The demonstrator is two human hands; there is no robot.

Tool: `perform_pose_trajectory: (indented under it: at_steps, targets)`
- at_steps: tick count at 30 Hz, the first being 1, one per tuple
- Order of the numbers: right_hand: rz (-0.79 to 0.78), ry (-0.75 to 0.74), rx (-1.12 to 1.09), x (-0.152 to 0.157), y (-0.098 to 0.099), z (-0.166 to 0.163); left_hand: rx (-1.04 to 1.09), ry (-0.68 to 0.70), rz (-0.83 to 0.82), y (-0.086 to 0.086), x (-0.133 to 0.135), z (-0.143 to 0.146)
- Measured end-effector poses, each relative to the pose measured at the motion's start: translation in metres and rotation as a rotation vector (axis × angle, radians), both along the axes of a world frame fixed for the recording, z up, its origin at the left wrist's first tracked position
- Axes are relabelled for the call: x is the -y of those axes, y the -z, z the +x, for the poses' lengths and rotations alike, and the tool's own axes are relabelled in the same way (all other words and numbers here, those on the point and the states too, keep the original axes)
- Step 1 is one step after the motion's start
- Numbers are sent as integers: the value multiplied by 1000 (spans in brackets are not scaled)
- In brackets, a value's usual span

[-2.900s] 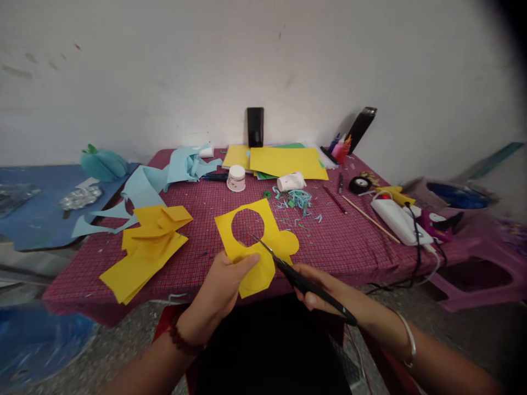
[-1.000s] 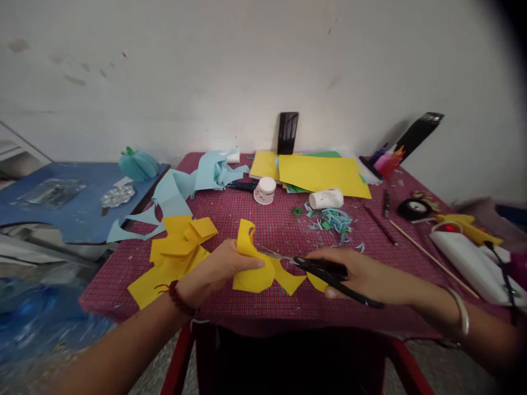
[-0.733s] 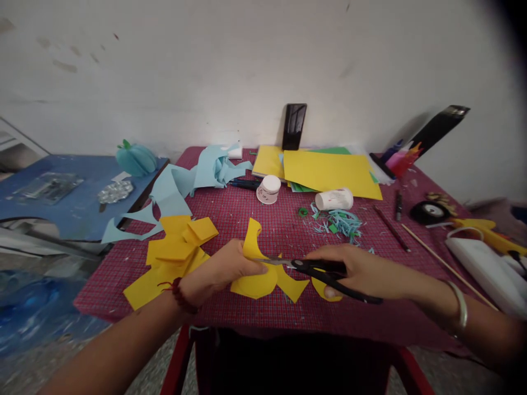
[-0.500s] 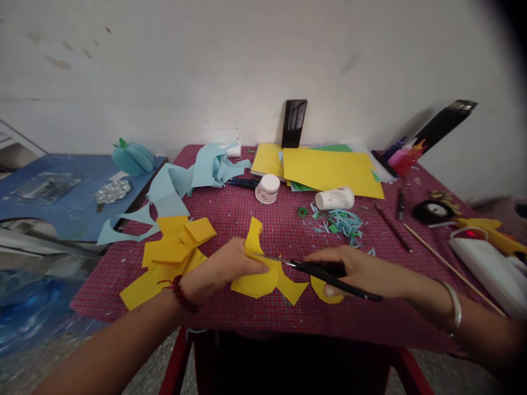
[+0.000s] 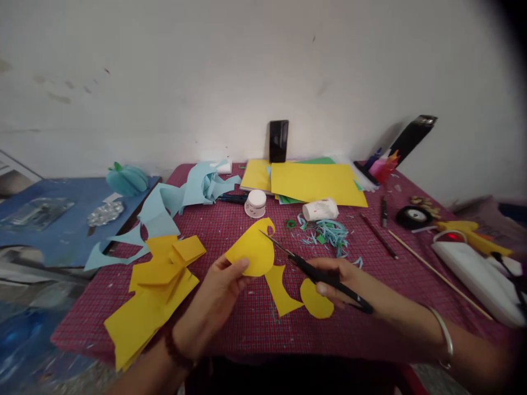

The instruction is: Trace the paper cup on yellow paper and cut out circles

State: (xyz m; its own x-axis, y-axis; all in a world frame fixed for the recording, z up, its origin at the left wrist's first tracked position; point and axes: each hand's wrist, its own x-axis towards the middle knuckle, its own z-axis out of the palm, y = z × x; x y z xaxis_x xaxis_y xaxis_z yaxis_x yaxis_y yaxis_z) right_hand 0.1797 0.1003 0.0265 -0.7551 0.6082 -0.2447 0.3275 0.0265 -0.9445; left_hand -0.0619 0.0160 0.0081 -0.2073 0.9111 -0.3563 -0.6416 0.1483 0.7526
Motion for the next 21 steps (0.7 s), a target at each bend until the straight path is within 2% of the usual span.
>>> perform_pose_trajectory:
  at_steps: [4,8,13,21]
  targets:
    - [-18,17,-130,10,9,-7,215,-226,89,4,3,30]
    - [-54,1,-185,18,21,-11,204,-336,125,-1,-3,45]
    - [-131,-13,-156,26,18,-11,161,-340,110,3,-5,45]
    - [-142,-41,-170,27,8,-16,137,-322,43,5,-3,56]
